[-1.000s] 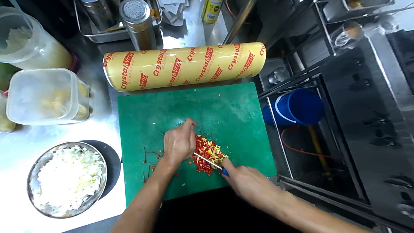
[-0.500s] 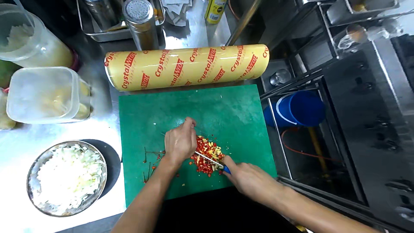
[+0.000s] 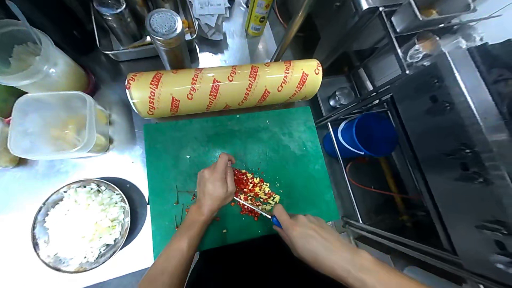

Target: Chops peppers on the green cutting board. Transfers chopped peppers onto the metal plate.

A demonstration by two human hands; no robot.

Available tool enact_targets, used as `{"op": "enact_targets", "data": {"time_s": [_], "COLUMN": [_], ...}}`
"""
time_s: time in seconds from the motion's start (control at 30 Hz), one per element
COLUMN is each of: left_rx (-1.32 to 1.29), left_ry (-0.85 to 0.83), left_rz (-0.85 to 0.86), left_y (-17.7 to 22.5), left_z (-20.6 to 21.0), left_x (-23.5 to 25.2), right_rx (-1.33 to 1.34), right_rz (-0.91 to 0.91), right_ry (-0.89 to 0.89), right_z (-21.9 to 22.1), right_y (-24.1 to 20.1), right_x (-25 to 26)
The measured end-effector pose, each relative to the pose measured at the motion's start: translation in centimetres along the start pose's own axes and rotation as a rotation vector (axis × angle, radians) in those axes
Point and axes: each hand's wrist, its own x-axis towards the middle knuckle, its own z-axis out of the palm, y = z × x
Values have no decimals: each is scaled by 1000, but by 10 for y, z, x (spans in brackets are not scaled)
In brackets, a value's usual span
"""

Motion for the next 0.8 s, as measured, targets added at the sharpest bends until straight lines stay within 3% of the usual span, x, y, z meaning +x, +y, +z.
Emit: {"op": "enact_targets", "data": {"time_s": [0.2, 0.33, 0.57, 0.8], "left_rx": [99, 122, 28, 123], "left_ry": [-15, -12, -24, -1], "left_rz": [12, 19, 3, 20], "left_y": [-2, 0, 0, -1], "left_z": [7, 7, -1, 7], "left_x": [-6, -7, -8, -17], "right_rx": [19, 41, 5, 53], "right_rz": [27, 18, 33, 24], "right_ry": [-103, -64, -69, -81], "right_z": [5, 19, -1, 22], "right_y": [5, 8, -8, 4], "right_x": [16, 20, -3, 14]}}
